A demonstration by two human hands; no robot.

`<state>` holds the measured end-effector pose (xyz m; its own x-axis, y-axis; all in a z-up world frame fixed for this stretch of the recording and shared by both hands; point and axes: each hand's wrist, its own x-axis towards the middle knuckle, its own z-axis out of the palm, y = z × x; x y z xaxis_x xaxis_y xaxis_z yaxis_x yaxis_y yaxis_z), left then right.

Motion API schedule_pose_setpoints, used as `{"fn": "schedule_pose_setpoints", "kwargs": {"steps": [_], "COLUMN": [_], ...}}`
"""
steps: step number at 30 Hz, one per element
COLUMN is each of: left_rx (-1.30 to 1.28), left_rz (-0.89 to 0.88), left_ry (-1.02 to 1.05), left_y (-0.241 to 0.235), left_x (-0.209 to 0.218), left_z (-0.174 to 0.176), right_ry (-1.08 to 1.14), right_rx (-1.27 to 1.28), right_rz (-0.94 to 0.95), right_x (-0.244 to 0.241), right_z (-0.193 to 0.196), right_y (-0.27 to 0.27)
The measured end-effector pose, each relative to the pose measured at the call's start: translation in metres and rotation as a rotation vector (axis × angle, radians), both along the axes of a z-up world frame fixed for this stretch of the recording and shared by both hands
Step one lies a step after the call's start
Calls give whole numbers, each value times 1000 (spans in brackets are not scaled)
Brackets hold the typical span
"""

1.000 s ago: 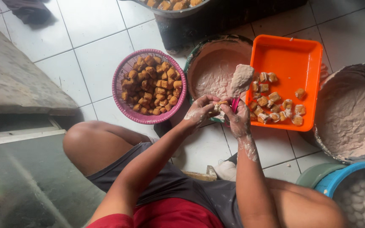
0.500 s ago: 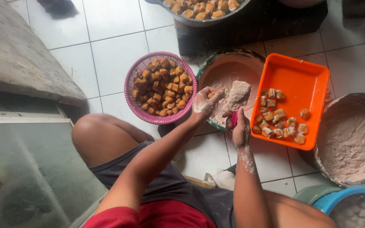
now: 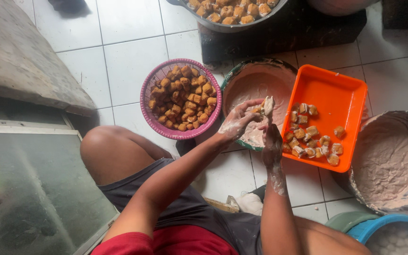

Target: The person sits on the floor and repeatedly picks up small, brown, cylindrical food items from a pink basket. They use a pink spatula to scoop a thick, light-colored paste from a green bowl and coat each item before placing it into an orange tray.

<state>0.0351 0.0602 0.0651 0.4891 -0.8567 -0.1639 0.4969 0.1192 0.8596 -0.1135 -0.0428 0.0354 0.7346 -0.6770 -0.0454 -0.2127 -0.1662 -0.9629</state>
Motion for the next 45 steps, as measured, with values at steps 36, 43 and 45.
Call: {"fn": "schedule_pose_setpoints", "kwargs": {"steps": [36, 43, 45], "left_rx": [289, 547, 729], "left_rz": [195, 420, 627], "left_ry": [-511, -783, -652], "left_y": [-191, -39, 9], "left_x": [-48, 74, 104], "left_z": [-121, -111, -123], "right_ry": [-355, 12, 205], "right_rx": [293, 363, 267], "right_rz": [-831, -481, -285], "right_x": [-67, -30, -16], "right_z": [15, -23, -46], "right_y": [-87, -73, -67]}}
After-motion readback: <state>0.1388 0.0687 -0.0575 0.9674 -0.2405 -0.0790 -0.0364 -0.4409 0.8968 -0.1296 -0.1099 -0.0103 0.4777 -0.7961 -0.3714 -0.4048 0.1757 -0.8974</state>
